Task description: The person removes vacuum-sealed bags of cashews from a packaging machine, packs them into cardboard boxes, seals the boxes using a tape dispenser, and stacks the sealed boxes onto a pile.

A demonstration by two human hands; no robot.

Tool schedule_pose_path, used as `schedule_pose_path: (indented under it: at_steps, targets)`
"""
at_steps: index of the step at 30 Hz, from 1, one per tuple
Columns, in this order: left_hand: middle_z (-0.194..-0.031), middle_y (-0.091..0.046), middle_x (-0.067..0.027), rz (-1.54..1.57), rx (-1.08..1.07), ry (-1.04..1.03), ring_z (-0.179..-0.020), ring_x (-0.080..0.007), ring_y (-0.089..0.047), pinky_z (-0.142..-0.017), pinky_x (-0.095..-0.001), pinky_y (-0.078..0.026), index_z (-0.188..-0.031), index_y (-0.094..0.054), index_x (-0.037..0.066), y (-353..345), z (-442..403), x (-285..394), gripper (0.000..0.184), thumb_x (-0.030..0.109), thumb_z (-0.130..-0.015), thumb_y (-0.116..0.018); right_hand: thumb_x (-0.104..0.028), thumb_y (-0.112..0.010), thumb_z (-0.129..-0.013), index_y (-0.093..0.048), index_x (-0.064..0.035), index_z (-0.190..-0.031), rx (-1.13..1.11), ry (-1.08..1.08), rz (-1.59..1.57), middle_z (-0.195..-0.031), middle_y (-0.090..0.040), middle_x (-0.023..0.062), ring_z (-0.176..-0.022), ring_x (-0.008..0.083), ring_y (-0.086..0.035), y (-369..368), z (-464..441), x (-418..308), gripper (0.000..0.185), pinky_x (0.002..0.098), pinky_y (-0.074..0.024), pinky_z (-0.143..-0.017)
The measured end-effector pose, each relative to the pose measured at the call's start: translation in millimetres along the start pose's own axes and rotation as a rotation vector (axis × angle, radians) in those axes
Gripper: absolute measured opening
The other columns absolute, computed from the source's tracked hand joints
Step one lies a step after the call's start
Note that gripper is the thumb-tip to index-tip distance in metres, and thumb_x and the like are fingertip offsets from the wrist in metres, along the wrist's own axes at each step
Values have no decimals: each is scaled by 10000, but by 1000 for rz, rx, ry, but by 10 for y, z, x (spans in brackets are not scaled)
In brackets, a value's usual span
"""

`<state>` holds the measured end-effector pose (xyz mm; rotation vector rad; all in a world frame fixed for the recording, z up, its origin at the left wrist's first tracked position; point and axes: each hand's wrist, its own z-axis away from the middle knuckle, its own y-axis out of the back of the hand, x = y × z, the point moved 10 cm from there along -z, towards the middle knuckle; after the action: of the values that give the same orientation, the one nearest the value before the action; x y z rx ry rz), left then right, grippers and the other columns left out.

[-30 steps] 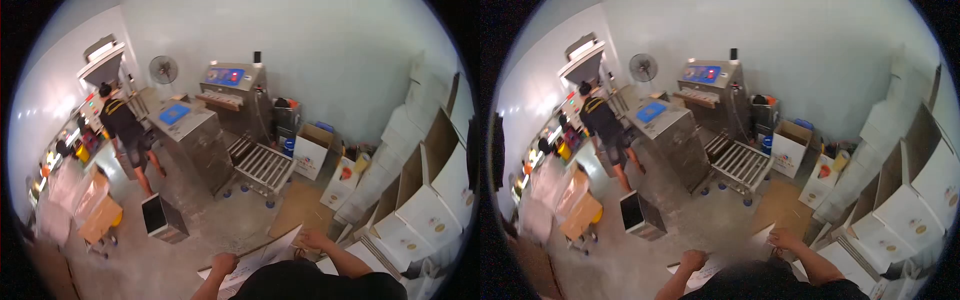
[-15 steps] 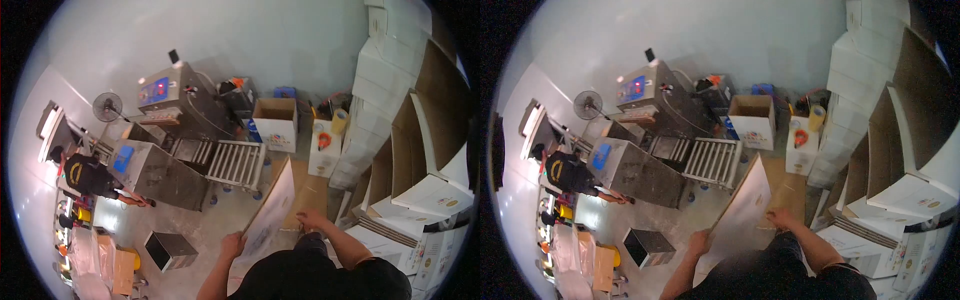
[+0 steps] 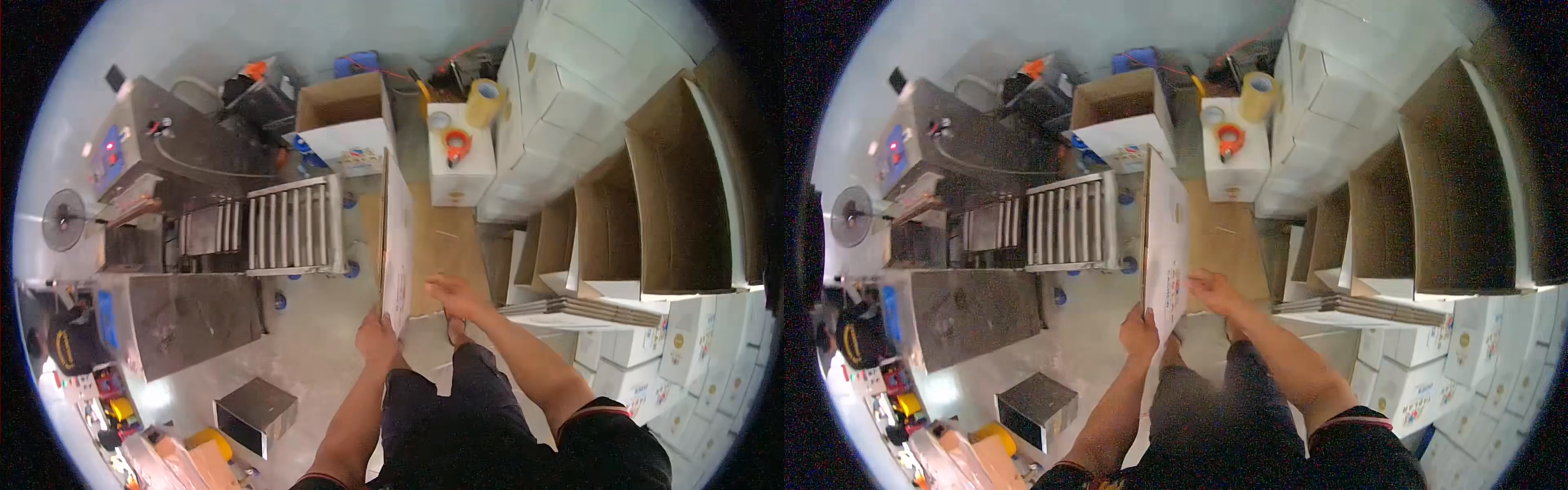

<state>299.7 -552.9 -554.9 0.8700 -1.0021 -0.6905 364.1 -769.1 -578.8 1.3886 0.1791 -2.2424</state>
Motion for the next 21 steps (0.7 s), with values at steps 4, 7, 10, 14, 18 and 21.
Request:
schedule_pose_path:
  at_steps: [4,7,10,14,18,21]
  targets:
    - [-1190,-607,-225,-71,-125,-153,-1123,-372,-576,-937,-475,-462,-1236,-566,37,-689,76,-103,414,297,-914,-577,-591,-591,-874,-391,-22,-1443,127,-162,-68,-1368,-522,224,-1176,317,-588,-432,-252,299,829,372,-484,-970]
    - [-1209,-599,-224,16,-285,-337,-1139,-365,-570,-958,-468,-455,-1285,-531,40,-884,6,-53,464,291,-902,-606,-602,-622,-846,-292,39,-1470,215,-305,234,-1421,-467,240,-1230,300,-549,-689,-412,505,953,365,-469,-990]
    - [-1273,-576,-213,462,-780,-155,-1183,-344,-559,-998,-440,-437,-1353,-487,34,-1111,-347,-231,567,315,-887,-645,-549,-641,-863,-282,55,-1469,401,-300,-304,-1421,-463,234,-1278,279,-501,-808,-547,889,927,356,-421,-1040]
    - [-1443,-433,-232,619,-626,-231,-1334,-360,-427,-1098,-426,-346,-1454,-349,3,-739,-1190,38,720,454,-929,-551,-462,-644,-894,-255,66,-1475,317,-101,-272,-1406,-457,238,-1284,280,-475,-776,-790,638,876,355,-393,-1058]
    - [-1508,-332,-251,378,-437,-293,-1395,-378,-337,-1137,-415,-288,-1503,-239,9,-624,-1829,762,847,592,-930,-460,-403,-615,-928,-258,70,-1472,387,53,-322,-1393,-462,236,-1280,296,-471,-981,-984,794,805,351,-381,-1065]
    - [-1455,-411,-255,425,-424,-213,-1325,-395,-430,-1095,-420,-347,-1510,-231,27,-1006,-1961,836,838,596,-935,-447,-409,-578,-948,-285,82,-1455,365,-91,-274,-1392,-460,238,-1265,301,-477,-928,-874,754,764,348,-374,-1061]
